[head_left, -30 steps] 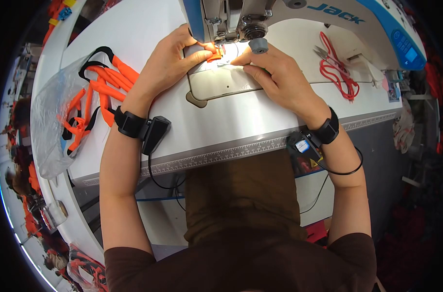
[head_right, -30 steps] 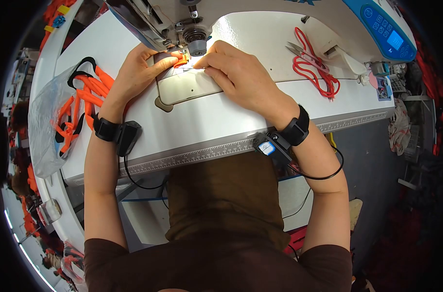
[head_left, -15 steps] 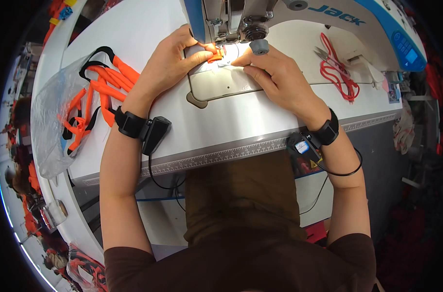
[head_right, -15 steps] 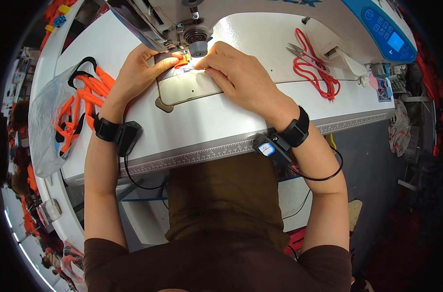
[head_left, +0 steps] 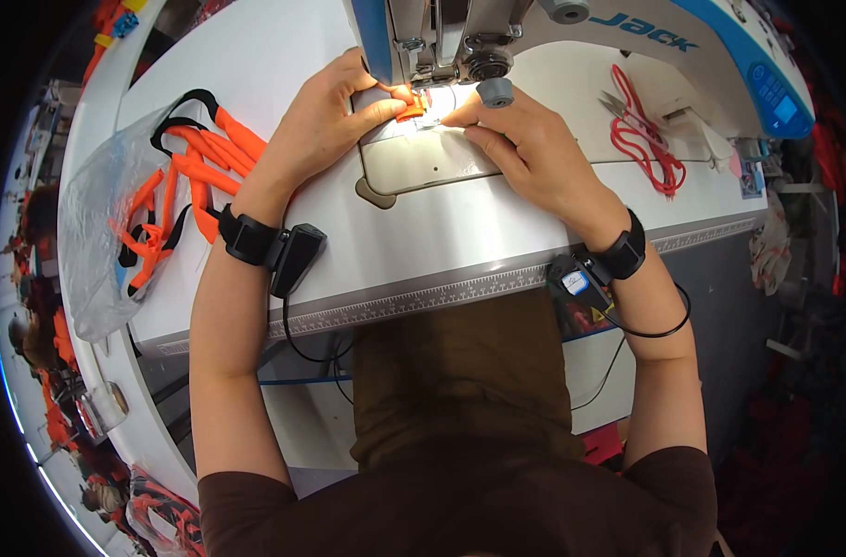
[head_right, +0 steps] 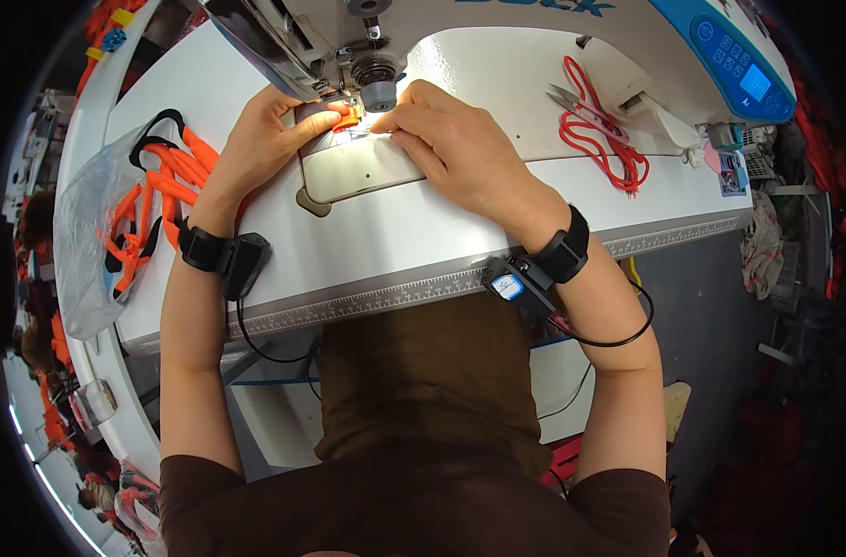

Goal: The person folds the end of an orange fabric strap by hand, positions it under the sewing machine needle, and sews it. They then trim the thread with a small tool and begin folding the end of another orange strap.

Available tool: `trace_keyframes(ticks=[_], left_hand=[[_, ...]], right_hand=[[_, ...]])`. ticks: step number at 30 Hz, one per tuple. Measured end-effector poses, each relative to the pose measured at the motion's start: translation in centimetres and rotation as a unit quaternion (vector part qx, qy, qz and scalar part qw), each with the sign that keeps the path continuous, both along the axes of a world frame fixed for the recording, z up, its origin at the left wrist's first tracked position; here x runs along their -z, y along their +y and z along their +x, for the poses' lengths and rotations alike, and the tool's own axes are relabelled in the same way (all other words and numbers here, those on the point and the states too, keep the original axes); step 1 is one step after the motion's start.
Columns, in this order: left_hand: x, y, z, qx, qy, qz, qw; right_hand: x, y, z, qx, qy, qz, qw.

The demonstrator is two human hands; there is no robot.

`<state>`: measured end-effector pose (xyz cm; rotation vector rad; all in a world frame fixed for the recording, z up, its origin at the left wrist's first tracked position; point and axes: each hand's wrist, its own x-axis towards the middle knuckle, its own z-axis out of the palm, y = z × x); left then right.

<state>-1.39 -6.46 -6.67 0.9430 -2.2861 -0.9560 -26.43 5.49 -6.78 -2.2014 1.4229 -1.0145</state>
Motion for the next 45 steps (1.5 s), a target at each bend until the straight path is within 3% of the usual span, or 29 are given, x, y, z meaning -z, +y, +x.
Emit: trace_keyframes(ticks=[32,45], left_hand=[[-0.25,0.1,-0.12,-0.001,-0.012,-0.013,1.0],[-0.15,0.07,-0.08,-0.003,-0.012,-0.009,1.0]], right_hand=[[0.21,-0.11,0.41,0.018,0.043,-0.026,0.999],[0.13,-0.04,0.22,0.009,0.005,-0.01,1.0]])
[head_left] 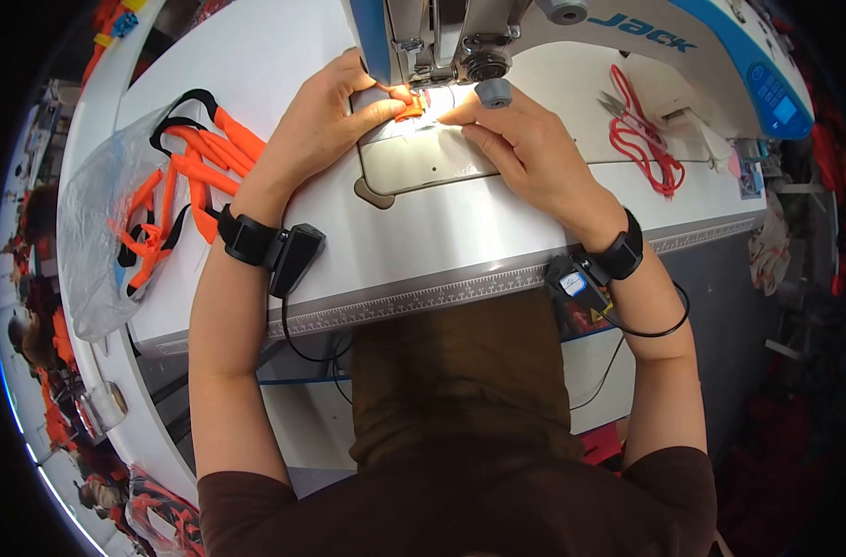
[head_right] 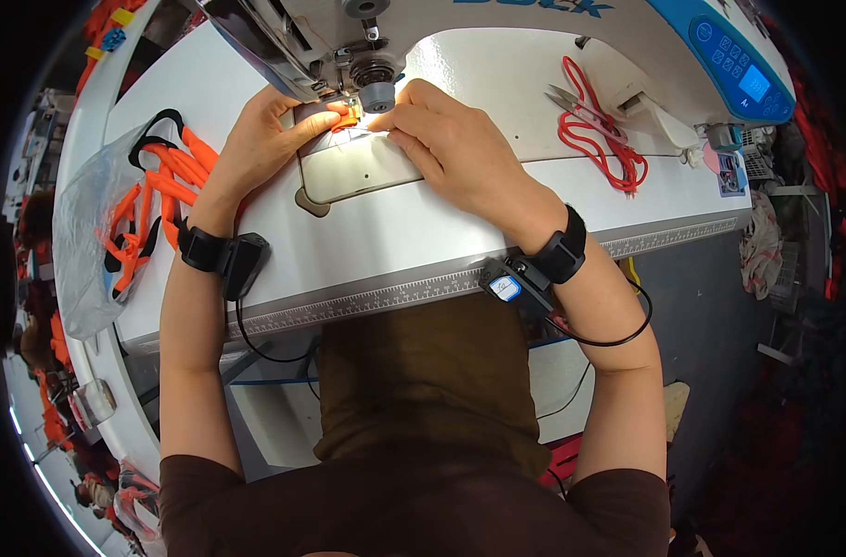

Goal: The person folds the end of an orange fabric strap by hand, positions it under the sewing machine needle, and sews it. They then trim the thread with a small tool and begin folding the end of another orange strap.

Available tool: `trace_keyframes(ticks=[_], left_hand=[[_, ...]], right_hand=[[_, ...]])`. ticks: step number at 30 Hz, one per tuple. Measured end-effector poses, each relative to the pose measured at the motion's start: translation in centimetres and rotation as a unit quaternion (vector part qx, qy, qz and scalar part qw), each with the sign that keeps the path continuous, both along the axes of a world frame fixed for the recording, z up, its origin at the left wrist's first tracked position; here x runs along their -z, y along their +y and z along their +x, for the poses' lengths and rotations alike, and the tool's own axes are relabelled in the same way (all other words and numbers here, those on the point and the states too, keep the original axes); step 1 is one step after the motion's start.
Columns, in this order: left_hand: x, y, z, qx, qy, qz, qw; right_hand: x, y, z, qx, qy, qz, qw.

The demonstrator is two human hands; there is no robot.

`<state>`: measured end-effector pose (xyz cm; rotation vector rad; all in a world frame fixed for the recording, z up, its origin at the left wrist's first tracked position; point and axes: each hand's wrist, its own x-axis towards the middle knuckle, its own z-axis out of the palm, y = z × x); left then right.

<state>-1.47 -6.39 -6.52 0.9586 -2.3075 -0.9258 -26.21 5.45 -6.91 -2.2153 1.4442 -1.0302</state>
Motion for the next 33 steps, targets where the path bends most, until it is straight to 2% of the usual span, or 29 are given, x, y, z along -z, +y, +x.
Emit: trace_keyframes(ticks=[15,33], left_hand=[[0.4,-0.2,0.1,0.003,0.017,0.0,1.0],[0.09,-0.05,0.0,0.004,0.004,-0.002,1.0]], right_hand=[[-0.13,0.1,-0.18,0.004,-0.008,0.024,1.0],[0.41,-0.11,0.35,0.003,0.03,-0.032,0.999]])
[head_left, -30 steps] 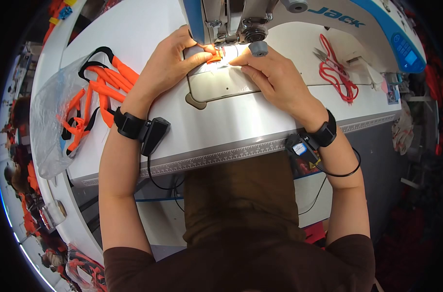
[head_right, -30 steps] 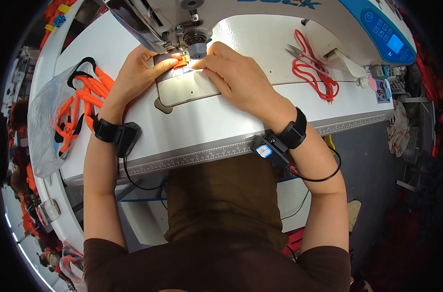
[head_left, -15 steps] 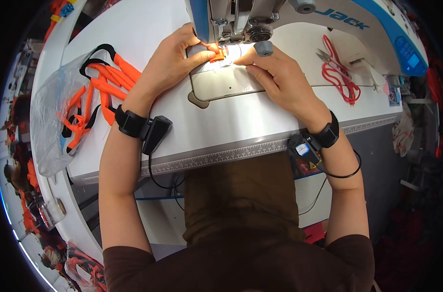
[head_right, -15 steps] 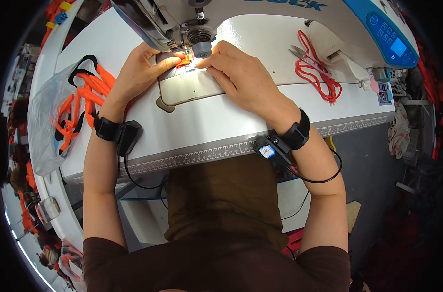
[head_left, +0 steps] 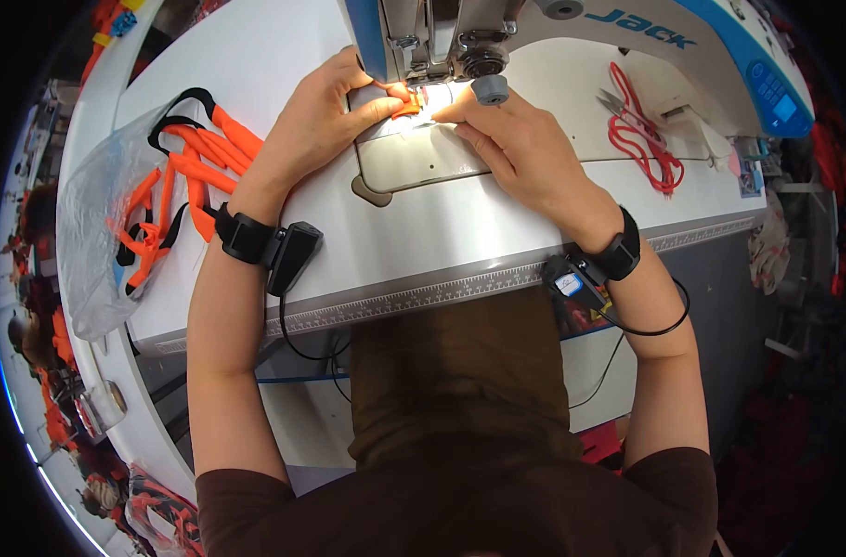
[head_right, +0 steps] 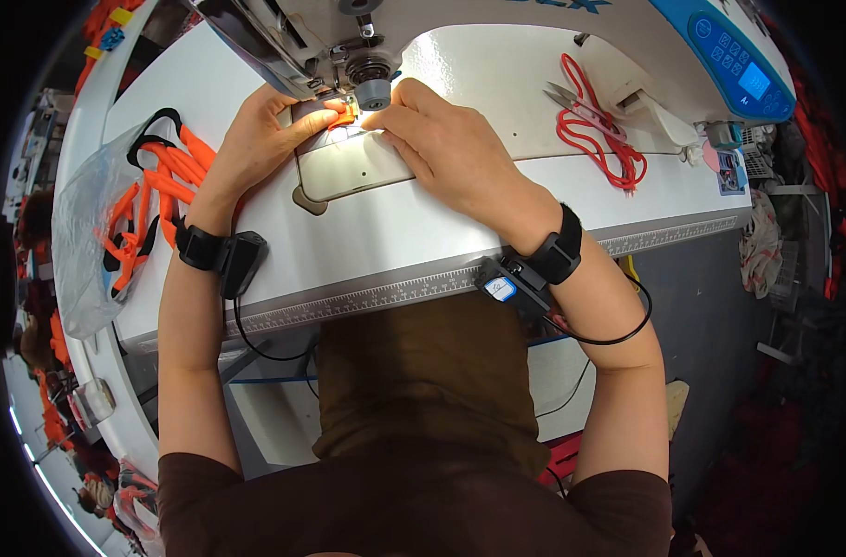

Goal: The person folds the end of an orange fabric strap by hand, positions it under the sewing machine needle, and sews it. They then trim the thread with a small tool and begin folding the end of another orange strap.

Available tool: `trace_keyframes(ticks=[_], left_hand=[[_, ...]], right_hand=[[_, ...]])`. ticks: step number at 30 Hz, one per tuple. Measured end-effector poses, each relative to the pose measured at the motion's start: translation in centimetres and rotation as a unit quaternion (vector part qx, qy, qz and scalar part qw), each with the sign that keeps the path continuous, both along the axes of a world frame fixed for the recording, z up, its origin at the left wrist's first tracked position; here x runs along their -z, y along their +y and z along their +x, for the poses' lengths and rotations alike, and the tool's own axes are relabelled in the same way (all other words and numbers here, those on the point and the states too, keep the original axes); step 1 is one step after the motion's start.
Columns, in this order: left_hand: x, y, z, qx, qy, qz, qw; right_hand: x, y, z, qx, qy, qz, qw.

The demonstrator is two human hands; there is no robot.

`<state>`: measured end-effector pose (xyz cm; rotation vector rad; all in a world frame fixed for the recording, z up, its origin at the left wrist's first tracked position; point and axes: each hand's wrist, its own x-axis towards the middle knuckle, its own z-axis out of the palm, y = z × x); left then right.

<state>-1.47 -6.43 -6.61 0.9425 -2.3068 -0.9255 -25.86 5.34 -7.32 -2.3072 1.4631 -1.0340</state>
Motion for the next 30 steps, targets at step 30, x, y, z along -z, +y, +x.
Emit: trace_keyframes(ticks=[30], left_hand=[[0.7,-0.2,-0.2,0.0,0.008,-0.027,1.0]], right_hand=[[-0.3,0.0,-1.0,0.001,-0.052,-0.004,0.999]])
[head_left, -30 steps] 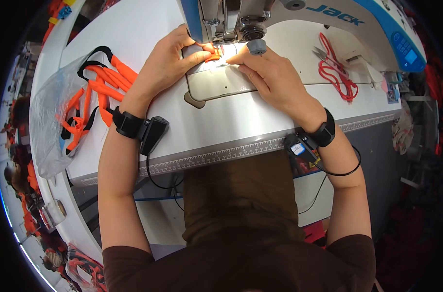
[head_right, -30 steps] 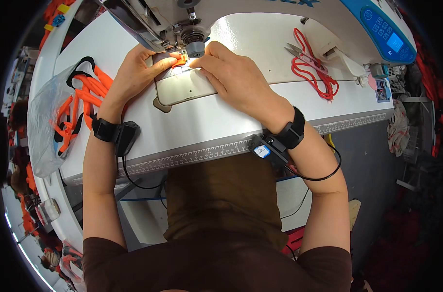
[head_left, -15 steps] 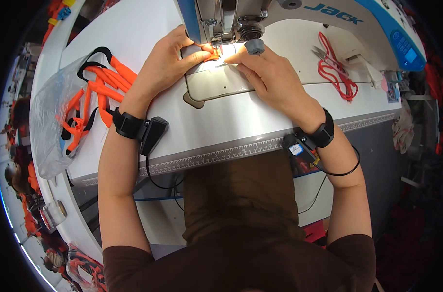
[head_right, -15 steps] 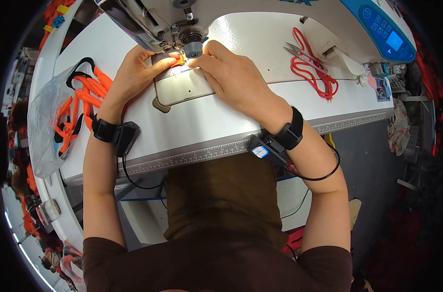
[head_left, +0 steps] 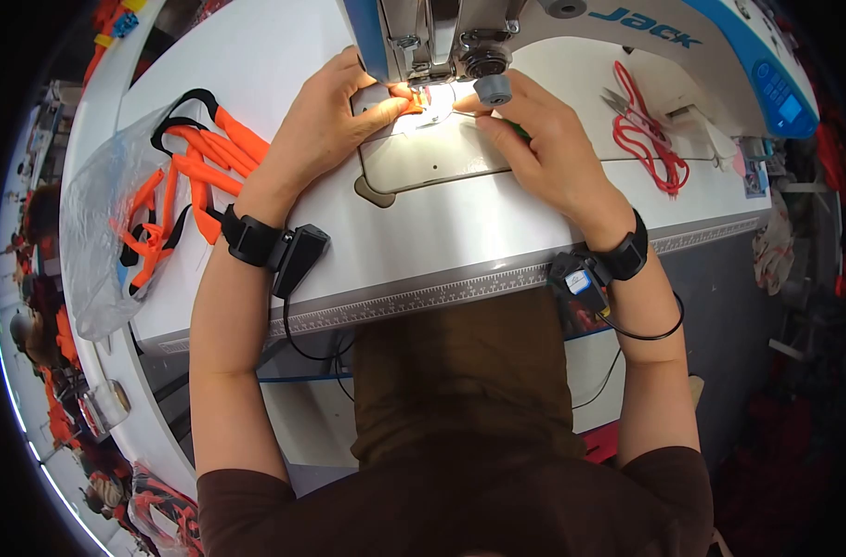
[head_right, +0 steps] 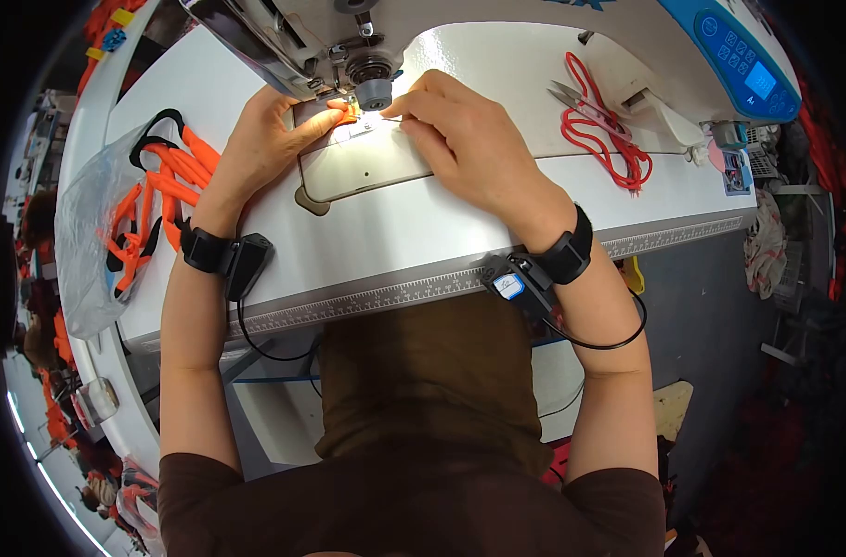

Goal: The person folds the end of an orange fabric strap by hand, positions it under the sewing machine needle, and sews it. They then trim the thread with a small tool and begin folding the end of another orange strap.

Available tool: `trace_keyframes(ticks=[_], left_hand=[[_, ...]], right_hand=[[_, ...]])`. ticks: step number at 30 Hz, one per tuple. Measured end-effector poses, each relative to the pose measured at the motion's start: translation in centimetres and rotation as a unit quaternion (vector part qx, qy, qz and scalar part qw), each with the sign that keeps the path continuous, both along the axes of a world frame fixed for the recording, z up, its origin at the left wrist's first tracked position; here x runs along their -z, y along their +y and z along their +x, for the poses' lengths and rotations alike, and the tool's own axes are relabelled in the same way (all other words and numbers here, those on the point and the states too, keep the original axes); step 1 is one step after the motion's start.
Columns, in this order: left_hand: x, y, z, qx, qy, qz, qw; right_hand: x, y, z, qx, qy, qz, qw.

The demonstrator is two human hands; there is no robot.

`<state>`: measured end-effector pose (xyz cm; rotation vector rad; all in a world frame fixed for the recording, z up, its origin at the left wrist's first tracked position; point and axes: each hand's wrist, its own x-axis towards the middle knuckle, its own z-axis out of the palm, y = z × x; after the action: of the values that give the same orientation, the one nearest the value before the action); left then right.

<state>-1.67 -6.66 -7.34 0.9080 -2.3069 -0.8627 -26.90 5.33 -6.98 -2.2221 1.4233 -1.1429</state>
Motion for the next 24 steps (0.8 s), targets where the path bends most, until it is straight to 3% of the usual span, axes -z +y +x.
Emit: trace_keyframes(ticks=[3,5,12,17,19,21,24], left_hand=[[-0.1,0.0,0.1,-0.002,-0.002,0.008,1.0],[-0.1,-0.1,0.0,-0.004,0.005,0.018,1.0],[-0.4,0.3,0.1,0.001,0.034,0.025,0.999],[-0.2,0.1,0.2,0.005,0.04,-0.001,0.999],[-0.3,0.2,0.2,0.008,0.043,-0.013,0.999],[-0.5,0.3,0.4,0.018,0.062,-0.097,0.993],[-1.8,0.3,1.4,0.06,0.014,-0.077,0.995]], right_hand=[[-0.2,0.1,0.0,-0.002,-0.004,0.002,1.0],[-0.4,0.3,0.4,-0.024,0.094,-0.001,0.995],[-0.3,-1.8,1.5,-0.04,0.178,-0.045,0.982],[1.5,-2.7,2.4,-0.023,0.142,-0.102,0.984],[1.3,-2.3,2.2,-0.01,0.156,-0.061,0.986],[1.0,-2.1,1.9,-0.013,0.162,-0.031,0.986],[0.6,-2.0,1.7,-0.021,0.16,0.015,0.987]])
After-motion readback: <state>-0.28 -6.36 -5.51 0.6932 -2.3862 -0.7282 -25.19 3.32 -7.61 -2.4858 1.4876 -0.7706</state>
